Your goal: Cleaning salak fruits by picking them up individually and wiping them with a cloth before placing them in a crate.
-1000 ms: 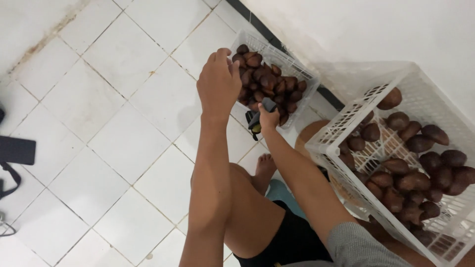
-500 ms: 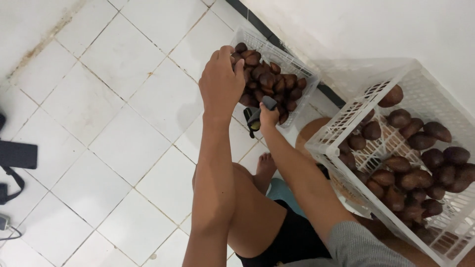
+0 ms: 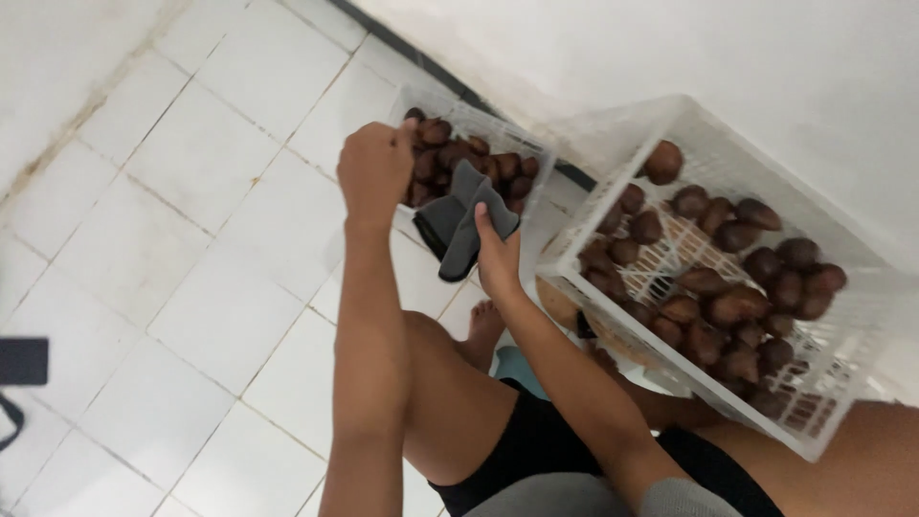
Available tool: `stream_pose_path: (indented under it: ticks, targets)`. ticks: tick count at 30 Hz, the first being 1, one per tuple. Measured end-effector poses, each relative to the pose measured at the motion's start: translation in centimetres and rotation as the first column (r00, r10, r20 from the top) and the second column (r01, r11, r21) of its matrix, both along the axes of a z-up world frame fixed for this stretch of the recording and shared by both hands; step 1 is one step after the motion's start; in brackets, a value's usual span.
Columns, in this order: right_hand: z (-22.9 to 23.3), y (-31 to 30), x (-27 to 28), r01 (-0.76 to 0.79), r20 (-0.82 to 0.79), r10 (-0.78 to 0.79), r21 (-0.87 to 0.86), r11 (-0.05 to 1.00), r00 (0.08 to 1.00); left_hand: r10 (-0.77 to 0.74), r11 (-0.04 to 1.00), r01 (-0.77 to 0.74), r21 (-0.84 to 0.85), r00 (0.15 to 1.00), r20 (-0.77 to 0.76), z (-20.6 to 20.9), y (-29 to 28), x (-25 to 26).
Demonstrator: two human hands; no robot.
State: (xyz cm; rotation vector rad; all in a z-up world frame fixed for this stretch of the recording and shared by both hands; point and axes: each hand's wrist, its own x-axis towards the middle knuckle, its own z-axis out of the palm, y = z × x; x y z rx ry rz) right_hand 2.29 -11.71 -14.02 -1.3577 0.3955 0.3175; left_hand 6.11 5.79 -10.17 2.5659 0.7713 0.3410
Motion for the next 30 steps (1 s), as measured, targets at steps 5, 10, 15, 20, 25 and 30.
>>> stream_pose_path:
  ticks: [5, 10, 15, 20, 25, 30]
  targets:
    - [7.6, -7.8, 0.2, -0.076, -0.077, 0.056, -0.293, 0.953, 0.995, -0.074, 0.991, 0.077, -0.106, 0.997, 0.034, 2.3, -2.3, -1.1]
    - [9.1, -20.7, 1.6, 0.037, -0.145, -0.120, -0.475, 0.879, 0.982, -0.194, 0.946, 0.213, -0.243, 0.976, 0.101, 3.9, -5.8, -2.2]
    - [5.1, -35.6, 4.4, 0.478, 0.272, -0.397, -0.395, 0.784, 0.876, -0.388, 0.908, 0.416, -0.042, 0.875, 0.289, 2.6, -10.0, -2.2]
    - [4.0, -45.9, 4.4, 0.593, 0.480, -0.455, -0.182, 0.784, 0.750, -0.556, 0.829, 0.537, 0.155, 0.766, 0.324, 1.0, -15.9, -1.8]
    - [6.7, -50.1, 1.6, 0.365, 0.476, -0.298, -0.054, 0.929, 0.828, -0.693, 0.715, 0.630, 0.304, 0.577, 0.433, 4.1, -23.0, 0.0]
    - [4.0, -51.0, 1.8, 0.443, 0.453, -0.443, 0.113, 0.889, 0.774, -0.879, 0.464, 0.767, 0.444, 0.462, 0.120, 1.6, -29.1, 4.6]
